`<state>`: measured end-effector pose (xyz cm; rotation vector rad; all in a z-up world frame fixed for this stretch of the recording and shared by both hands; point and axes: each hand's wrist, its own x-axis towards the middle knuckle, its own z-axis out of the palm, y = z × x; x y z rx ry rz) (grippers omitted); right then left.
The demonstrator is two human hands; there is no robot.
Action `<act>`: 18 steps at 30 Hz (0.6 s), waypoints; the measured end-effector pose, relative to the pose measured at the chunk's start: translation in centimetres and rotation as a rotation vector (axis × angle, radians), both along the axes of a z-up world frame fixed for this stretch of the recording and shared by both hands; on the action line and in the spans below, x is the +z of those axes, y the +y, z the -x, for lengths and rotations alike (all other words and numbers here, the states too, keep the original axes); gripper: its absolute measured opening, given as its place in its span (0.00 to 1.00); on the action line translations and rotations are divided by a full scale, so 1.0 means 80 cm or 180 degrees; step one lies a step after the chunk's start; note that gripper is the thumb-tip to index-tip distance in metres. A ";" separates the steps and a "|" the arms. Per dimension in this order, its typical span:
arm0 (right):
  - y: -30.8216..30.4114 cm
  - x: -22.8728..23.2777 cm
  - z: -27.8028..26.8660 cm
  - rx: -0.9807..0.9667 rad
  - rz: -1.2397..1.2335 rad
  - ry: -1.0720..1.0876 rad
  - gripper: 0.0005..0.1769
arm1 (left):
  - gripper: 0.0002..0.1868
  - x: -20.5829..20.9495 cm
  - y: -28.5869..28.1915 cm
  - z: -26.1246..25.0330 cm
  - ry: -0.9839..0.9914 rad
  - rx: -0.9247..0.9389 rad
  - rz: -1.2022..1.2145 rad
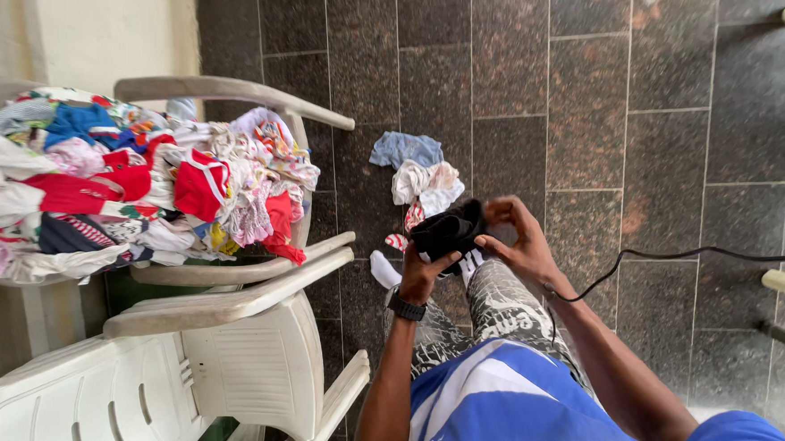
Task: The person sorts through a pile of clothes on the floor, picking up a red garment and a black-and-white striped garment, and then places them into a larger pile of clothes on a chair.
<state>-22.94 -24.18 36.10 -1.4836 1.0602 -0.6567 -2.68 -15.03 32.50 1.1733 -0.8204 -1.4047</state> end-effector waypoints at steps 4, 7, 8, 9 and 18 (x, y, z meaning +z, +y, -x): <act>-0.038 0.018 0.025 0.0720 0.0562 -0.0635 0.56 | 0.29 0.047 -0.004 0.002 0.0525 0.0129 0.0125; -0.049 -0.009 0.032 0.1428 0.0181 -0.0922 0.61 | 0.30 0.068 -0.007 0.005 0.0784 0.0106 0.0277; -0.049 -0.021 0.035 0.1562 0.0003 -0.0469 0.59 | 0.30 0.072 -0.009 0.005 0.0667 0.0065 0.0277; -0.048 -0.029 0.041 0.1693 -0.0172 -0.0014 0.58 | 0.29 0.077 -0.011 0.006 0.0549 0.0025 0.0276; -0.018 0.028 0.017 0.0855 -0.1102 -0.0189 0.20 | 0.35 0.087 0.028 0.019 0.0639 0.1176 0.0059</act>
